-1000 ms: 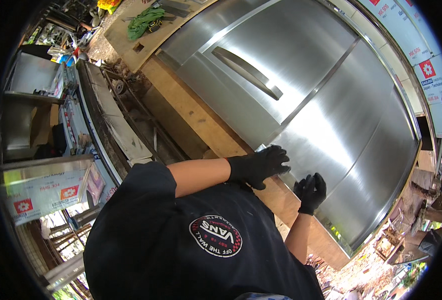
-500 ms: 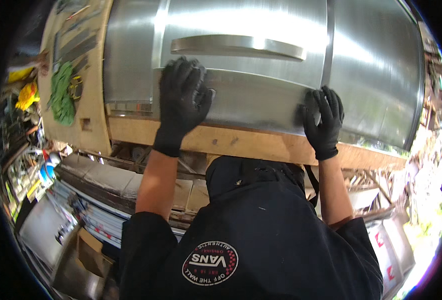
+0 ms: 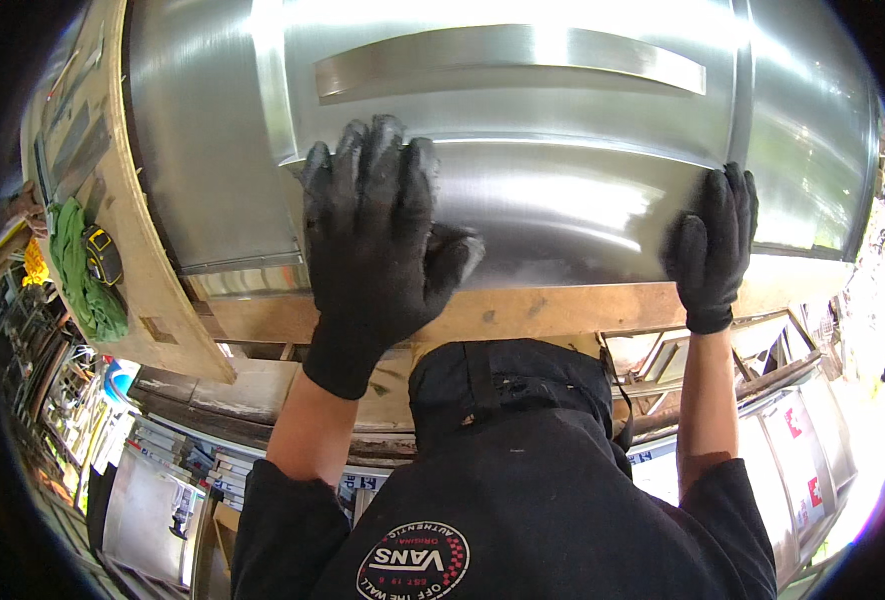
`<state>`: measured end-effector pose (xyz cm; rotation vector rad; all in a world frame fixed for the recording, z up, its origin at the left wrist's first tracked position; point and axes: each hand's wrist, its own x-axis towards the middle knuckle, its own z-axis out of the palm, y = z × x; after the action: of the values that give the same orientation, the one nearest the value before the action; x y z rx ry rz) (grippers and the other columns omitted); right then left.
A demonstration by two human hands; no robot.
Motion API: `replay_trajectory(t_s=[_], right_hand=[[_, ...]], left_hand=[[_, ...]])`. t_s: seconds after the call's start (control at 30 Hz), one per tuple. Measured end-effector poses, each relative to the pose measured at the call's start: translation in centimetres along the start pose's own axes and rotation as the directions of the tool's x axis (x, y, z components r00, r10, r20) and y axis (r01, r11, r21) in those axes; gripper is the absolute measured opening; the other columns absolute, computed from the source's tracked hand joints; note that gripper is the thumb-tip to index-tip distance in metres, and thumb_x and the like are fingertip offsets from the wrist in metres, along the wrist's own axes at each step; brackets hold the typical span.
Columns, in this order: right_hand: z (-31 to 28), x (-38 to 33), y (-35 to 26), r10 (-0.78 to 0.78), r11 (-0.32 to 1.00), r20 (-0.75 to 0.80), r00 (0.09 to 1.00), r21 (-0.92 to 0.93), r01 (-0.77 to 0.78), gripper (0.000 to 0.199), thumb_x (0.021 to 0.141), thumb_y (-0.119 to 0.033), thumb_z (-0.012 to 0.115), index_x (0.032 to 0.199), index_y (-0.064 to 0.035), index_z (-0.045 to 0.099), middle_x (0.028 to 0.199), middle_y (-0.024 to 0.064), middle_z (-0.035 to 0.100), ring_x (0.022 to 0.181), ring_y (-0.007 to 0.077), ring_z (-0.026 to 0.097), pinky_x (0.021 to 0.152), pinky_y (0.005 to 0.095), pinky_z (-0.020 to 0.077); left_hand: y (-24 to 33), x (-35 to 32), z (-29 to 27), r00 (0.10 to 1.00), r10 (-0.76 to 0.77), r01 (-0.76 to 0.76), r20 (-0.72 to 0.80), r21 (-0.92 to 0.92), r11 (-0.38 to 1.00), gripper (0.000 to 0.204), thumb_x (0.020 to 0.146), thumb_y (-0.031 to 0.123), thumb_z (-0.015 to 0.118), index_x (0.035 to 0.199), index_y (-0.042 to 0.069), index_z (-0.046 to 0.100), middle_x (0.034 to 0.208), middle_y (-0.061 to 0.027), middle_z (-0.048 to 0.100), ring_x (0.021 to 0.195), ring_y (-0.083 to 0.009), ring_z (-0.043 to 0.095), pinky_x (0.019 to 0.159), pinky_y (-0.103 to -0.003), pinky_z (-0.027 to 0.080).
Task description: The person scrubs a rectangular stainless steel panel with a green scouring pad, then places it on a larger stainless steel surface. The person repeats the scrubbing process on another panel and places it on the surface as well.
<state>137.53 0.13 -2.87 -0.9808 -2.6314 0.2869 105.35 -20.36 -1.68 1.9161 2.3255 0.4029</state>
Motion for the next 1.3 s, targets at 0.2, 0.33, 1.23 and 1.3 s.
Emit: replay_trajectory(t_s=[0.2,0.33,1.23,1.3], right_hand=[[-0.6,-0.4,0.5,-0.001,0.999,0.052,0.999,-0.040,0.003,0.049,0.105,-0.025,0.059,0.146,0.0016,0.061,0.154,0.0268,0.055,0.146,0.0502,0.047,0.123,0.0572,0.0345],[-0.4,-0.6,0.8,-0.002,0.998,0.062,0.998,-0.068,0.006,0.051,0.107,-0.028,0.055,0.147,0.0025,0.059,0.153,0.0274,0.056,0.146,0.0506,0.047,0.123,0.0572,0.0337],[-1.9,-1.4,0.7,0.663,0.494,0.277,0.696,0.537,-0.684,0.068,0.089,-0.012,0.088,0.147,-0.0039,0.054,0.106,0.0104,0.073,0.097,0.0160,0.068,0.082,0.0322,0.0564],[-2.4,0.2,-0.1,0.632,0.632,0.246,0.735,0.385,-0.673,0.058,0.089,-0.015,0.088,0.138,-0.0022,0.059,0.096,0.0102,0.075,0.089,0.0165,0.070,0.080,0.0324,0.0564]], left_hand=[[0.5,-0.5,-0.5,0.996,-0.035,0.043,0.083,-0.094,0.995,0.079,0.095,0.059,0.065,0.149,0.003,0.055,0.158,-0.0232,0.049,0.151,-0.0452,0.039,0.127,-0.064,0.022],[0.6,-1.2,-1.0,0.987,-0.028,0.041,0.158,-0.081,0.996,0.083,0.097,0.063,0.060,0.151,-0.001,0.054,0.160,-0.0298,0.046,0.155,-0.0492,0.032,0.129,-0.064,0.016],[-1.6,-2.9,-4.4,0.803,-0.587,0.578,-0.104,-0.107,0.809,0.037,0.086,0.041,0.080,0.098,0.008,0.070,0.098,-0.0127,0.074,0.092,-0.0385,0.070,0.082,-0.051,0.051],[-1.6,-2.6,-3.0,0.791,-0.597,0.602,-0.130,-0.008,0.799,0.043,0.086,0.048,0.080,0.097,0.008,0.070,0.099,-0.0129,0.074,0.094,-0.0385,0.071,0.083,-0.052,0.051]])
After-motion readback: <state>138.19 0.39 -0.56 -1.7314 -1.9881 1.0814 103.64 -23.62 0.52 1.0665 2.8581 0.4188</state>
